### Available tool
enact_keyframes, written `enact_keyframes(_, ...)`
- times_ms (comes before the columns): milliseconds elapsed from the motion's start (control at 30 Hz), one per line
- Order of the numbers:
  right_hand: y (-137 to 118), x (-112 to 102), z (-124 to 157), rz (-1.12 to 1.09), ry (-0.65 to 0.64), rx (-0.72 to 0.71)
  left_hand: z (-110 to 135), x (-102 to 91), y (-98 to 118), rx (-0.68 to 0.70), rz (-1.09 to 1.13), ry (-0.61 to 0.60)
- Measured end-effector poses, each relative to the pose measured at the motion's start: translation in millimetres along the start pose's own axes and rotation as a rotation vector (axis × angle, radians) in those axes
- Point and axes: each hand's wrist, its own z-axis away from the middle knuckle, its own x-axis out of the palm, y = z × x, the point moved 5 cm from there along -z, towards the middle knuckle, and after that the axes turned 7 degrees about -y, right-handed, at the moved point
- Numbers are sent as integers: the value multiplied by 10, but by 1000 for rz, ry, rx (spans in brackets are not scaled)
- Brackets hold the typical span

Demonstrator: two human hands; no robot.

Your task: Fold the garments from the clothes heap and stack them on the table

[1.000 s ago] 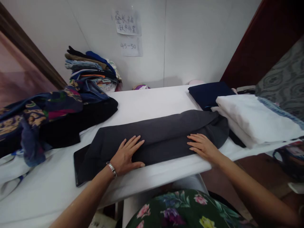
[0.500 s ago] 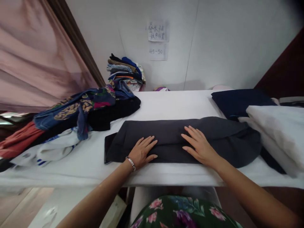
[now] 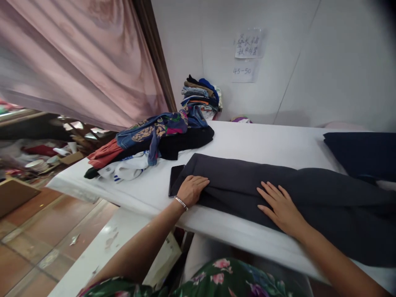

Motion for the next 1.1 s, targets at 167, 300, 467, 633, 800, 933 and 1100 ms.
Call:
enact_keyframes(167,30,39,11,4,15,-5,44,57,-18,-23,55,35)
enact_keyframes(300,46,78,21,1,21,-18,92,78,-25,-8,93,61)
enact_keyframes(467,-46,107,70,-22,2,-44,217,-15,-127,-82,46,152)
enact_keyframes(633,-195,69,100,-28,-29,-85,410,-231,-457,-371,-15,294)
enact_keyframes(800,-326,67,55,-29,-61,-138,558,-355,-695,-647,-1,272)
enact_keyframes(933,-416,85,-22,22,-90,-157,585,-303,-675,-696,21,196)
enact_keyframes(1100,-505,92,-113,11,-105,-166,531,-215,-651,-721,43,159)
